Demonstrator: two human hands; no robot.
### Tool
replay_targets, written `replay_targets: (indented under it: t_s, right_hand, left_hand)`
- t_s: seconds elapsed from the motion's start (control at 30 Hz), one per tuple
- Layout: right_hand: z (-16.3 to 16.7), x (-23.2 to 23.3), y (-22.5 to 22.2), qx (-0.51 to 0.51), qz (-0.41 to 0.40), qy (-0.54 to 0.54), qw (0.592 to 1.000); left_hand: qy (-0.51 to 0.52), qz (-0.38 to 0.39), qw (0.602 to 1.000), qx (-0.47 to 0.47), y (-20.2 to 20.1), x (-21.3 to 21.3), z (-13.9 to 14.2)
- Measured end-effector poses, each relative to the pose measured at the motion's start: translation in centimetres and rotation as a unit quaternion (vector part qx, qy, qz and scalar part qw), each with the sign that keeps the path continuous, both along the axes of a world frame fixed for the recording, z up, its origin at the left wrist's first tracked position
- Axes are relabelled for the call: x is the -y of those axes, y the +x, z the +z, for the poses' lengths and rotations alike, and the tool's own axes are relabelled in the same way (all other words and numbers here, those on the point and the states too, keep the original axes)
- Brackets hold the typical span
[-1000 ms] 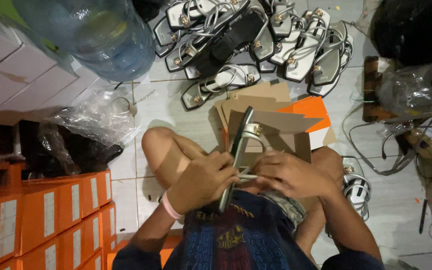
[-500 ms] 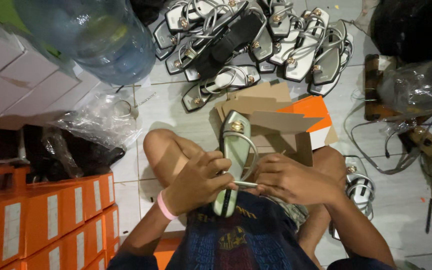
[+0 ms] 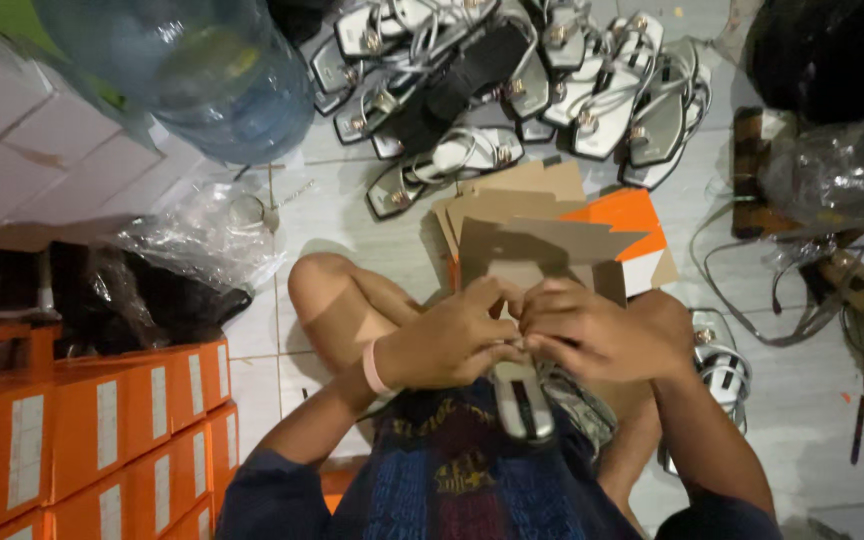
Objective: The person sits on the floor and repeatedly picks up white sandals, inserts paper stuffing into them, and places them into orange shoe boxes. The person closes the boxes and stacks them nearby.
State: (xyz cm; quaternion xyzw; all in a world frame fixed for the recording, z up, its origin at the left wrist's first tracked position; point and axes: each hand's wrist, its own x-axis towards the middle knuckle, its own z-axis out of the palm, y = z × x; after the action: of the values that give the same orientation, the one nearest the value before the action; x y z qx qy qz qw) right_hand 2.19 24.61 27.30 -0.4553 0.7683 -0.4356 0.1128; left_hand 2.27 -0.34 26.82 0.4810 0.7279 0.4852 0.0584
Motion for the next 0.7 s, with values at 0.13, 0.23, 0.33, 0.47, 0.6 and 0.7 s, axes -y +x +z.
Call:
replay_targets:
  t_s: [0.13, 0.23, 0.33, 0.47, 0.6, 0.7]
  right_hand:
    - [-0.1, -1.0, 1.2, 0.012, 0.014, 0.022, 1.000]
    - [-0.4, -1.9, 1.7, 0.016, 0.007, 0.035, 0.999]
    - [-1.3, -2.2, 1.9, 0.031, -0.019, 0.051, 0.998]
    - [-2.6, -1.6, 1.9, 0.036, -0.035, 0.085, 0.995]
    - [-2.5, -0.7, 1.4, 0.028, -0.026, 0.049, 0.998]
    - [-1.8, -0.4, 1.4, 0.055, -0.066, 0.057, 0.995]
  left_hand:
    - [0.026, -0.012, 0.997, -0.068, 0.1, 1.2, 0.7]
    - [-0.016, 0.007, 0.999, -0.039, 0.2, 3.2, 1.1]
    - [-0.053, 0.032, 0.997, -0.036, 0.0, 3.9, 1.2]
    - [-0.046, 0.059, 0.996, -0.038, -0.5, 3.2, 0.9]
    - [-0.064, 0.030, 0.996, -0.046, -0.2, 0.8, 0.2]
    - [-0.035, 0.021, 0.999, -0.023, -0.1, -0.1, -0.5]
